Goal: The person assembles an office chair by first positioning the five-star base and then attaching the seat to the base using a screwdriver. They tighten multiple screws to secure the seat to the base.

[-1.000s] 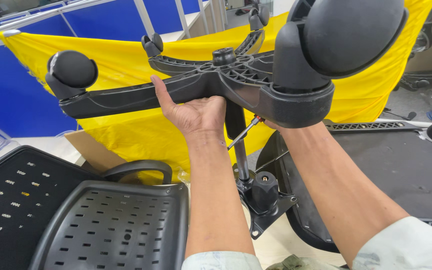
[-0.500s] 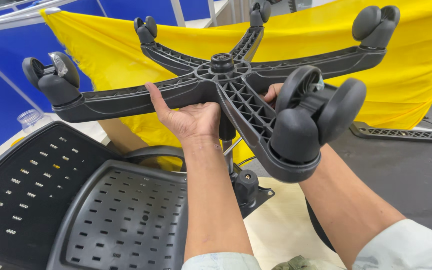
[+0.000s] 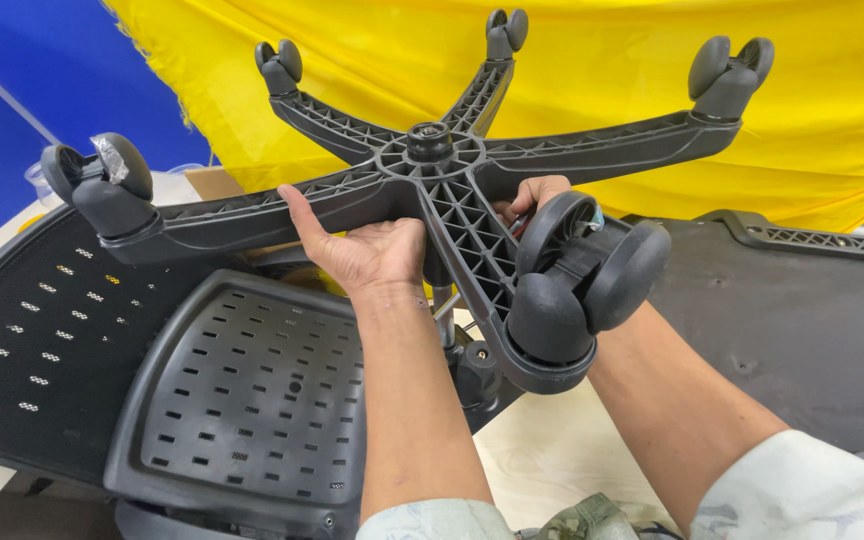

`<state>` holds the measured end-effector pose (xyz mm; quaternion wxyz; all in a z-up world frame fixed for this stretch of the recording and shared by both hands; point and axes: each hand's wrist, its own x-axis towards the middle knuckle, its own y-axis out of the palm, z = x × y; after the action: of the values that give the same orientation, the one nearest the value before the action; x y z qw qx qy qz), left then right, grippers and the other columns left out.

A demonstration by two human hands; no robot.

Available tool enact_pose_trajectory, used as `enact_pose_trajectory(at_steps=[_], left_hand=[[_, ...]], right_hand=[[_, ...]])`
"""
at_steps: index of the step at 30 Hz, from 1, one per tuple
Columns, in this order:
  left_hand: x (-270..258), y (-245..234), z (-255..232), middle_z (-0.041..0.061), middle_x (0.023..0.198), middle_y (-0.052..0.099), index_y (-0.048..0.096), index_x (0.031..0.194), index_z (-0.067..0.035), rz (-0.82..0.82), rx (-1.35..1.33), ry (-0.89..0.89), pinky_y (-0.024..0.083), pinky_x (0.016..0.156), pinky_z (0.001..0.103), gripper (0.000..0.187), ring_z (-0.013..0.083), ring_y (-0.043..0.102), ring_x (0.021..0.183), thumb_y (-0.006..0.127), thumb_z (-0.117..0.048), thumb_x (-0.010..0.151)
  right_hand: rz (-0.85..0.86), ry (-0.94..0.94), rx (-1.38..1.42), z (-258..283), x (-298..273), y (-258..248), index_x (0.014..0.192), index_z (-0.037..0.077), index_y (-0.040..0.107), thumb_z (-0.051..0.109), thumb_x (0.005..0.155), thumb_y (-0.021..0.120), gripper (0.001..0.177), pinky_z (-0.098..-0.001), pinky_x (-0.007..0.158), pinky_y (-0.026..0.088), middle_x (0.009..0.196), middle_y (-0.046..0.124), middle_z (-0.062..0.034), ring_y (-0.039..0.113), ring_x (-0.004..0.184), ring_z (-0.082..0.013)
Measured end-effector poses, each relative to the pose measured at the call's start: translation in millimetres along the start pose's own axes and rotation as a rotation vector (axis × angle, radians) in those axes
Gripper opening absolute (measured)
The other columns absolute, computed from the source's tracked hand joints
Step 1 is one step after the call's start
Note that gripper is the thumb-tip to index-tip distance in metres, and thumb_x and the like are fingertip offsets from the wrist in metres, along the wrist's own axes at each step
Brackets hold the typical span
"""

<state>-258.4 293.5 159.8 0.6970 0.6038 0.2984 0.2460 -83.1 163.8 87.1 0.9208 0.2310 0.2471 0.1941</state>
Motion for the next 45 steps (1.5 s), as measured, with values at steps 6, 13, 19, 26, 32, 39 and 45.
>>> enact_pose_trajectory(at_steps=[6, 13, 19, 26, 32, 39, 45], left_hand=[[-1, -24, 11, 0.006, 0.127, 0.067, 0.064, 0.127, -0.007, -0.041, 0.044, -0.024, 0.048, 0.109, 0.045, 0.075, 0.0258, 0.063, 0.115, 0.087, -0.046, 0.067], [2, -42, 27, 0.007, 0.129, 0.068, 0.064, 0.129, -0.008, -0.073, 0.066, -0.104, 0.044, 0.113, 0.049, 0.075, 0.0279, 0.061, 0.12, 0.086, -0.046, 0.068], [5, -49, 43, 0.007, 0.128, 0.068, 0.063, 0.129, -0.009, -0.073, 0.111, -0.138, 0.045, 0.112, 0.05, 0.075, 0.0275, 0.061, 0.119, 0.087, -0.046, 0.067], [9, -63, 58, 0.007, 0.132, 0.066, 0.063, 0.129, -0.009, -0.115, 0.111, -0.19, 0.046, 0.112, 0.05, 0.075, 0.0276, 0.061, 0.122, 0.087, -0.045, 0.068], [6, -84, 62, 0.006, 0.13, 0.067, 0.065, 0.128, -0.011, -0.22, 0.142, -0.21, 0.045, 0.107, 0.049, 0.075, 0.0266, 0.062, 0.119, 0.085, -0.048, 0.067], [9, -94, 56, 0.004, 0.128, 0.068, 0.066, 0.126, -0.01, -0.228, 0.144, -0.222, 0.047, 0.108, 0.047, 0.071, 0.025, 0.062, 0.116, 0.085, -0.046, 0.069], [12, -97, 40, 0.012, 0.128, 0.068, 0.065, 0.125, -0.007, -0.157, 0.165, -0.272, 0.045, 0.108, 0.054, 0.069, 0.0326, 0.062, 0.118, 0.084, -0.042, 0.069]], right_hand=[[-0.059, 0.068, 0.189, -13, -5, -23, 0.056, 0.01, 0.037, 0.002, 0.065, 0.047, 0.015, -0.0323, 0.058, 0.05, 0.052, 0.042, -0.0092, 0.042, 0.045, -0.027], [-0.114, 0.022, 0.336, -11, -46, -28, 0.069, 0.003, 0.048, 0.001, 0.063, 0.047, 0.007, -0.0368, 0.074, 0.057, 0.068, 0.055, -0.013, 0.055, 0.062, -0.0299], [-0.149, 0.129, 0.379, -7, -54, -42, 0.075, -0.002, 0.055, 0.005, 0.057, 0.047, 0.021, -0.0402, 0.075, 0.057, 0.075, 0.062, -0.0178, 0.057, 0.07, -0.032], [-0.2, 0.043, 0.449, -16, -28, -73, 0.066, 0.009, 0.046, 0.003, 0.057, 0.051, 0.012, -0.0394, 0.07, 0.054, 0.068, 0.052, -0.0116, 0.052, 0.064, -0.0299], [-0.316, 0.138, 0.514, -28, -44, -77, 0.065, 0.008, 0.045, 0.003, 0.053, 0.047, 0.013, -0.0419, 0.074, 0.058, 0.067, 0.052, -0.0098, 0.055, 0.067, -0.0313], [-0.388, 0.163, 0.522, -41, -42, -76, 0.074, 0.006, 0.048, 0.004, 0.056, 0.048, 0.018, -0.0403, 0.072, 0.056, 0.073, 0.055, -0.0109, 0.053, 0.068, -0.0281], [-0.475, 0.139, 0.473, -58, -53, -63, 0.082, 0.008, 0.052, -0.002, 0.058, 0.048, 0.026, -0.0355, 0.058, 0.048, 0.077, 0.062, -0.0127, 0.063, 0.07, -0.0285]])
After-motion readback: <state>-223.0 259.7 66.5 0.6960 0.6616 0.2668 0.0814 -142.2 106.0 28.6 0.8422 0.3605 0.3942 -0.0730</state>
